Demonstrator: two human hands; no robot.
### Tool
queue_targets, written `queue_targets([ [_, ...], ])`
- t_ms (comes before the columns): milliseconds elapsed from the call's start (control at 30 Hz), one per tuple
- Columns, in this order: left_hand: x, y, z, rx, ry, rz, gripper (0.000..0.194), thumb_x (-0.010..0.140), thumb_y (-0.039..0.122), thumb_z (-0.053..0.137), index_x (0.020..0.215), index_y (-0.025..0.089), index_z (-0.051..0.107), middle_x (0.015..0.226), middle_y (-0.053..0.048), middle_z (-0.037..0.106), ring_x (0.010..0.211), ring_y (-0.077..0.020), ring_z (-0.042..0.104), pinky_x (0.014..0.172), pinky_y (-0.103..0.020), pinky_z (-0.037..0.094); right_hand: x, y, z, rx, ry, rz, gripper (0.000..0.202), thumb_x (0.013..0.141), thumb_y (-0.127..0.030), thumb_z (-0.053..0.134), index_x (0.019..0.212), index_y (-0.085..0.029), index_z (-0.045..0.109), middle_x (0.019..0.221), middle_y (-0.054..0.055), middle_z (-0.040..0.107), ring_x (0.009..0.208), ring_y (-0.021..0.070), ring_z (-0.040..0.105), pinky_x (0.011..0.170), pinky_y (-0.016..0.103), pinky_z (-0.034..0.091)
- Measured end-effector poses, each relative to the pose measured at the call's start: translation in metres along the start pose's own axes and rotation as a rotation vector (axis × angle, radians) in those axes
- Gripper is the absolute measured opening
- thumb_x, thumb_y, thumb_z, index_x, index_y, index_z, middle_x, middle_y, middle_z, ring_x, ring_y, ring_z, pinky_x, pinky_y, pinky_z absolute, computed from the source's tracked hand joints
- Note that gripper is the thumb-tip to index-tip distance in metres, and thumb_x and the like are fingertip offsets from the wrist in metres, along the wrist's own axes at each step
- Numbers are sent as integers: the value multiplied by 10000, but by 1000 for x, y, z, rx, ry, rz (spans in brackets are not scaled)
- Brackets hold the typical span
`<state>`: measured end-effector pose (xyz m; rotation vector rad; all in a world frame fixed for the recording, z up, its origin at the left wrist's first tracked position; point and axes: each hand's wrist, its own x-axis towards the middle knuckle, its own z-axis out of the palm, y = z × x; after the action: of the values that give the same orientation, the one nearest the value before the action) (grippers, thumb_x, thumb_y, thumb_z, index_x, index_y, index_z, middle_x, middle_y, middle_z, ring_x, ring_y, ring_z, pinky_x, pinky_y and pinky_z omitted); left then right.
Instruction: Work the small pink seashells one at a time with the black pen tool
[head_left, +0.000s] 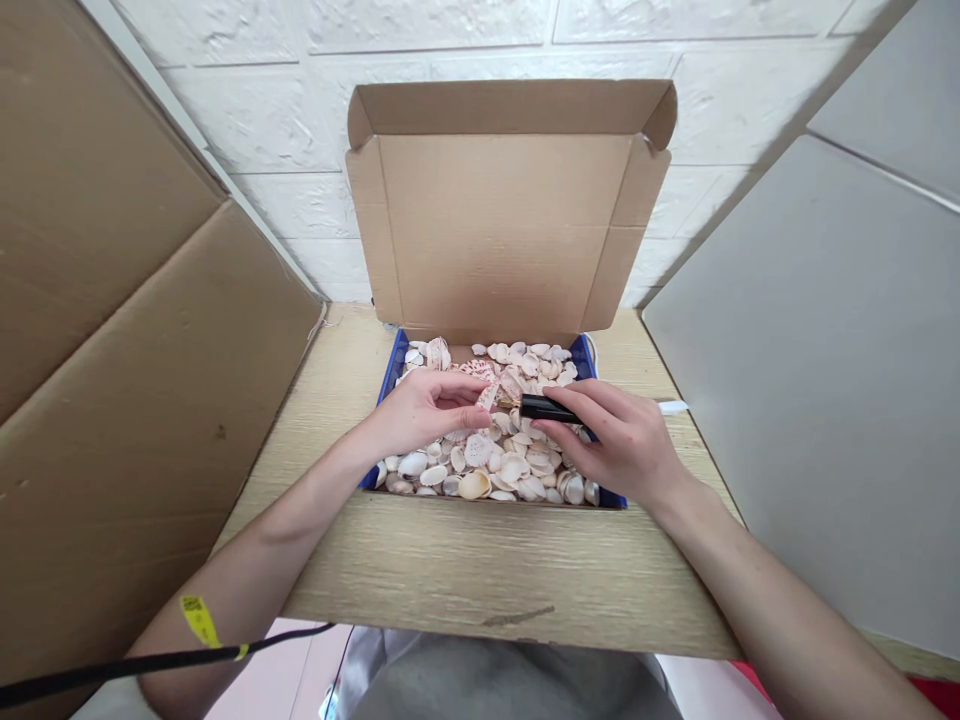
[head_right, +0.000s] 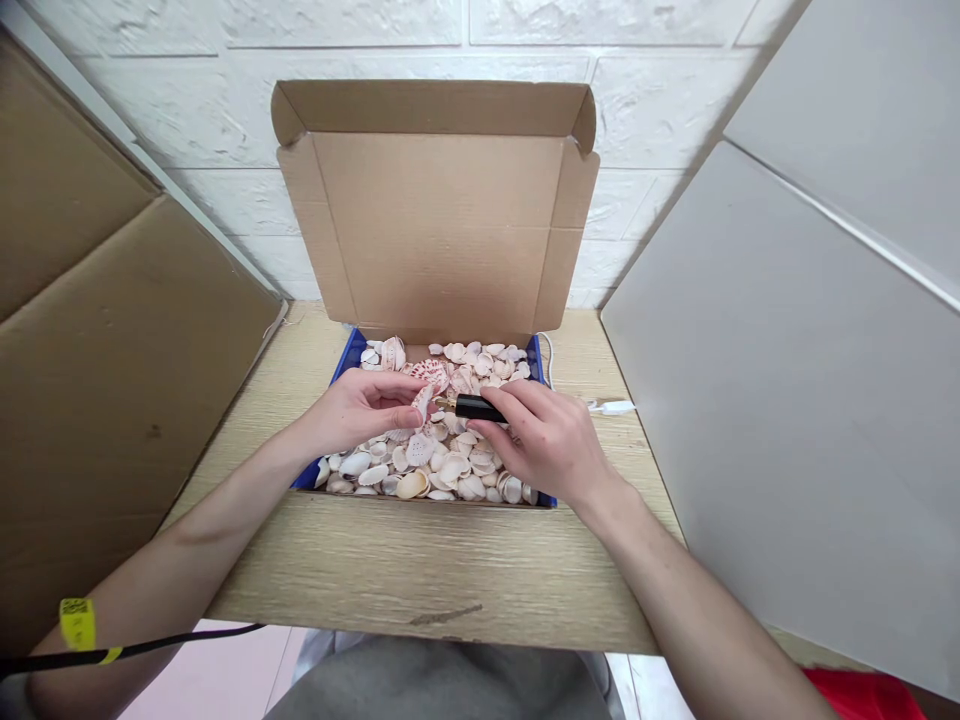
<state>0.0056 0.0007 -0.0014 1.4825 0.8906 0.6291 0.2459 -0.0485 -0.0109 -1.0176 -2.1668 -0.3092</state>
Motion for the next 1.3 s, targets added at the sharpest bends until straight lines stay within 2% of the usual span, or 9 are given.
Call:
queue_targets([
  [200,-1,0,-1,9,-73,-21,341,707,347,773,971,134,731,898,-68,755,806,-188,696,734,-289,555,-1,4,1,-32,68,-52,274,847,-262,663,1110,-221,597,896,62,695,747,179,640,649,321,519],
  [400,-2,0,0,-11,-65,-58,388,675,342,799,985,121,722,852,-67,754,765,-180,694,735,-299,554,0,4,1,-37,90,-57,302,836,-228,671,1126,-226,586,925,67,691,774,184,624,659,330,504],
  [533,-2,2,0,-15,-71,-46,365,684,332,794,971,120,722,855,-65,753,763,-172,690,726,-284,551,0,4,1,-26,63,-52,279,834,-240,676,1099,-199,601,908,78,690,768,189,629,656,329,516],
  [767,-2,0,-1,-22,-69,-16,346,681,339,800,956,141,731,873,-58,754,777,-174,693,709,-271,558,-2,2,3,19,-1,-39,228,885,-324,621,1065,-184,625,852,54,709,690,147,656,572,253,512],
  [900,-2,-3,-1,-35,-105,0,300,699,328,792,936,153,734,889,-48,752,786,-164,694,736,-265,560,-2,0,2,36,-34,-38,208,901,-325,602,1031,-165,623,837,49,711,663,130,650,541,237,490],
  [1300,-2,-2,3,-54,-94,10,300,676,221,803,951,152,706,849,-9,730,749,-113,665,715,-218,530,-2,-2,3,57,-60,-53,224,887,-312,624,1032,-141,612,822,49,697,649,129,643,549,238,494],
])
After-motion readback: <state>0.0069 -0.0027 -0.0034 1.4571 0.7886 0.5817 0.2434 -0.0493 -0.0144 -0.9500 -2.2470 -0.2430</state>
